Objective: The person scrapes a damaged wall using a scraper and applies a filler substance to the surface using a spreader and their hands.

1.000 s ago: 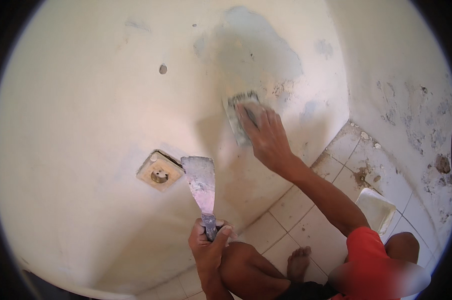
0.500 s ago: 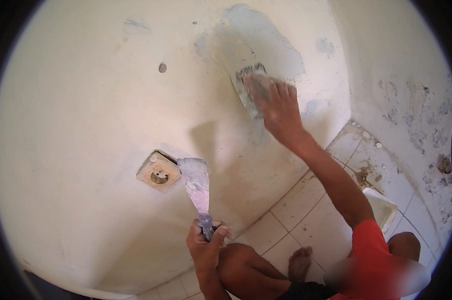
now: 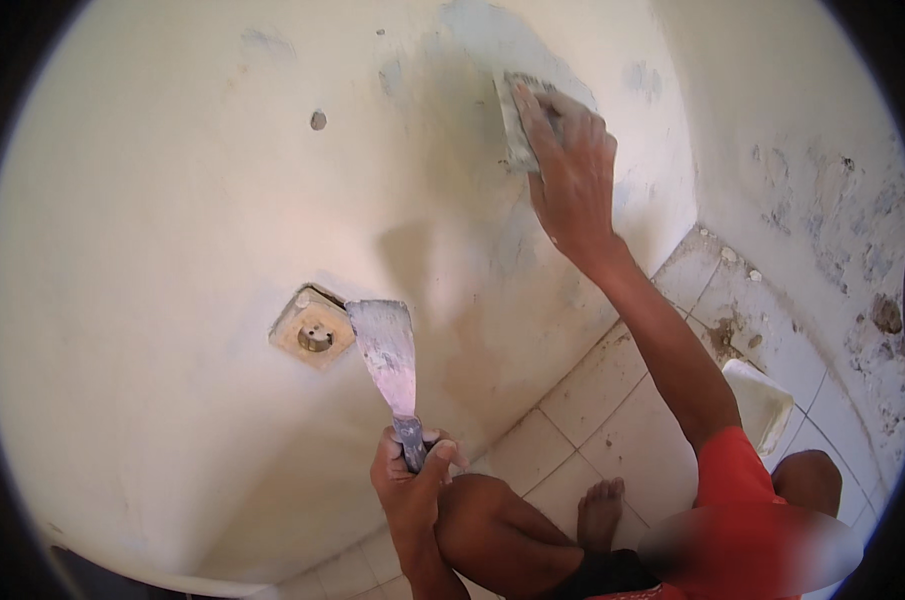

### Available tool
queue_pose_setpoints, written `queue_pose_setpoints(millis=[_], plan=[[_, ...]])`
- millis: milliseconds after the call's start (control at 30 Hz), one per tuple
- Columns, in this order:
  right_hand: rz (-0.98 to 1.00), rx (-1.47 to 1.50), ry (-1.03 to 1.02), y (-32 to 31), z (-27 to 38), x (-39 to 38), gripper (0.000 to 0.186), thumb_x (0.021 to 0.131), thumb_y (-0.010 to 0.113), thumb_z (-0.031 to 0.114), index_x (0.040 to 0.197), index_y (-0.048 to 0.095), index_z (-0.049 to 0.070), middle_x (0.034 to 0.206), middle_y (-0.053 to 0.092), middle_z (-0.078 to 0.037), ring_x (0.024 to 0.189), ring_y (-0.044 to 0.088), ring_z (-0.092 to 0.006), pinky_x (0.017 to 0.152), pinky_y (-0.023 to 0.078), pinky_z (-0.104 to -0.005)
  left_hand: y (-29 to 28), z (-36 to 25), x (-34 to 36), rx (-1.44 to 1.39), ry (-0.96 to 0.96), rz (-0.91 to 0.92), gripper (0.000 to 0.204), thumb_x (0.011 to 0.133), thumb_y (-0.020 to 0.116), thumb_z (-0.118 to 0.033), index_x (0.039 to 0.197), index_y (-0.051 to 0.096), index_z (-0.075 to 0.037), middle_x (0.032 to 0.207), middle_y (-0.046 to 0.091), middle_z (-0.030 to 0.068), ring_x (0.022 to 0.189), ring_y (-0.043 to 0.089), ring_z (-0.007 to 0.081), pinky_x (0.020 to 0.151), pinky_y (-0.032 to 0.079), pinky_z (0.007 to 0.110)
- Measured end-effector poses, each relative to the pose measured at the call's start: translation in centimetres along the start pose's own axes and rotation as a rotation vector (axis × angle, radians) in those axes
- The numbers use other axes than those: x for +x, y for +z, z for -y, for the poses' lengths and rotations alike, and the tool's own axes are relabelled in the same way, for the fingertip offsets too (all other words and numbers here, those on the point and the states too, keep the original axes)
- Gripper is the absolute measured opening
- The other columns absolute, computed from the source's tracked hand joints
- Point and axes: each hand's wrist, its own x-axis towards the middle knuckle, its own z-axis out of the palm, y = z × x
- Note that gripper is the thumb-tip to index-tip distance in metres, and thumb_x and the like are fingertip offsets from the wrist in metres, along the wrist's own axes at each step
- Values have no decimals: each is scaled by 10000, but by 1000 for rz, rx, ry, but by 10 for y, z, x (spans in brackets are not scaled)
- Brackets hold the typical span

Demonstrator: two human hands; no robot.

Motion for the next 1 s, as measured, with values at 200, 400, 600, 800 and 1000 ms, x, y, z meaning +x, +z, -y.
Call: queue_pose_setpoints(millis=[200, 400, 600, 800, 1000], plan=[[166, 54, -14, 11, 18, -65, 742, 701, 561, -116, 1392, 520, 151, 1244, 529, -91, 1081, 501, -295, 885, 376, -414, -2, 3, 2, 17, -21, -20, 188, 832, 668, -8, 958, 528, -16, 777, 654, 142, 583, 630, 162, 465, 443, 223], [232, 81, -65, -19, 7, -105, 623, 736, 539, -63, 1332, 580, 117, 1208, 546, -104, 1038, 517, -282, 854, 364, -410, -6, 6, 2, -13, 4, 19, 190, 837, 679, -21, 956, 531, -12, 774, 656, 141, 579, 630, 160, 459, 441, 216], [170, 53, 24, -6, 5, -76, 604, 748, 546, -53, 1329, 581, 109, 1201, 556, -93, 1025, 530, -279, 871, 375, -411, -4, 8, 2, -20, 8, -5, 208, 835, 694, -35, 966, 535, -11, 776, 657, 144, 580, 631, 159, 455, 438, 214], [178, -3, 9, 16, 34, -94, 541, 823, 548, -24, 1361, 511, 17, 1235, 522, -158, 1067, 514, -308, 880, 395, -419, -3, 6, 4, -16, 0, 10, 201, 834, 681, -24, 971, 535, -10, 775, 653, 145, 589, 632, 165, 467, 443, 221], [392, 166, 32, -21, 42, -129, 588, 816, 560, -12, 1397, 485, 34, 1122, 518, -183, 1025, 498, -344, 841, 377, -444, -6, 6, 5, 59, -18, -10, 195, 829, 670, -21, 964, 530, -10, 766, 648, 145, 590, 630, 166, 468, 441, 222]])
